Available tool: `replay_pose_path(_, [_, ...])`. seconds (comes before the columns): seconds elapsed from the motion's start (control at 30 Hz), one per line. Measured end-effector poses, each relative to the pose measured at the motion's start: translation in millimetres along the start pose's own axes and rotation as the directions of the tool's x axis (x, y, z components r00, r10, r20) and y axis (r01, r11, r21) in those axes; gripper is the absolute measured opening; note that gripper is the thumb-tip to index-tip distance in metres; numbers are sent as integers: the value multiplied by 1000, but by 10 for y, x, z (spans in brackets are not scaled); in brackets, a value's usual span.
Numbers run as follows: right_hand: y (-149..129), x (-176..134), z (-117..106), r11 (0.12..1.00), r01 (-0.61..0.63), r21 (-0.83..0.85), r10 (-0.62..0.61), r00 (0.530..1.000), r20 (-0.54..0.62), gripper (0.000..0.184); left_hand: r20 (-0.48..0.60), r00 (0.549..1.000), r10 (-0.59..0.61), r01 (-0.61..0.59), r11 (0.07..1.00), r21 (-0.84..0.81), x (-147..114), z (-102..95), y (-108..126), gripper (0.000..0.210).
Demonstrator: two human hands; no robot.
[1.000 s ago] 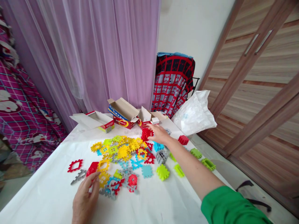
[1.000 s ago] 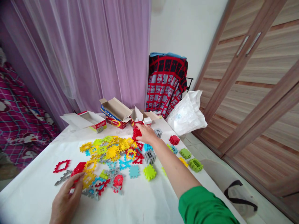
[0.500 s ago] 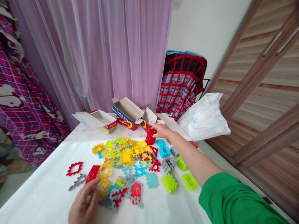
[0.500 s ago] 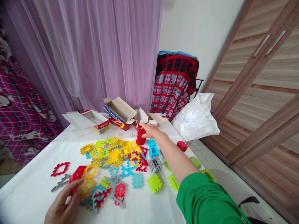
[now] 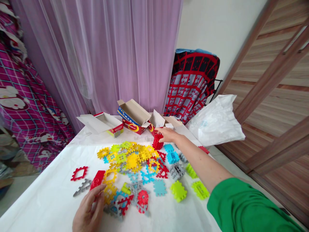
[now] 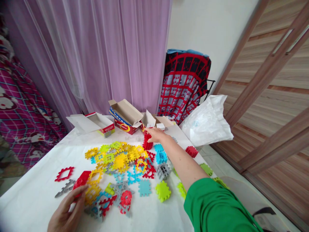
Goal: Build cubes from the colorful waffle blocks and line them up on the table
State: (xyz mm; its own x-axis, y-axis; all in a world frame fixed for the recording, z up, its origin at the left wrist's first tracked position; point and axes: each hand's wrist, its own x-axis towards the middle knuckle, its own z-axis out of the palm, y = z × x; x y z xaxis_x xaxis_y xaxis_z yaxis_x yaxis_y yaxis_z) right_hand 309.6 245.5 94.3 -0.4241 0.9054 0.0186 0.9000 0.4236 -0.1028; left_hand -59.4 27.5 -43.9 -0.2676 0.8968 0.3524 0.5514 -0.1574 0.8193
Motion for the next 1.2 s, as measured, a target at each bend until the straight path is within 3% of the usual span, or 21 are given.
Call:
replay_pose_path(0.53, [-4,13,-45,1000,16,-9,-15,998,53,71,-40,999,-30,30,999,-16,-14,17,-3,41])
replay_pose_path(0.67, [40,-30,-149,998,20,56,-19,1000,-13,61,-48,998,-41,40,999,-21,-15,11,6,43])
replay_pose_path(0.8, [70,-110,-332,998,-55,36,59,991,-122,47,-29,998,-56,56,998,-15,-1,8,2,46])
replay_pose_path(0.97, [-41,-227,-485,995,-98,23,101,969,-225,36,-18,999,-42,41,998,-43,14,9,-29,43])
replay_pose_path(1.1, [-243,-314,-392,996,-44,75,65,952,-300,32,-42,999,-4,3,999,-35,9,29,-3,37])
replay_pose_path(1.2, [-504,-403,-141,977,15,211,61,934,-351,31,-102,994,42,-42,999,-4,10,50,18,33])
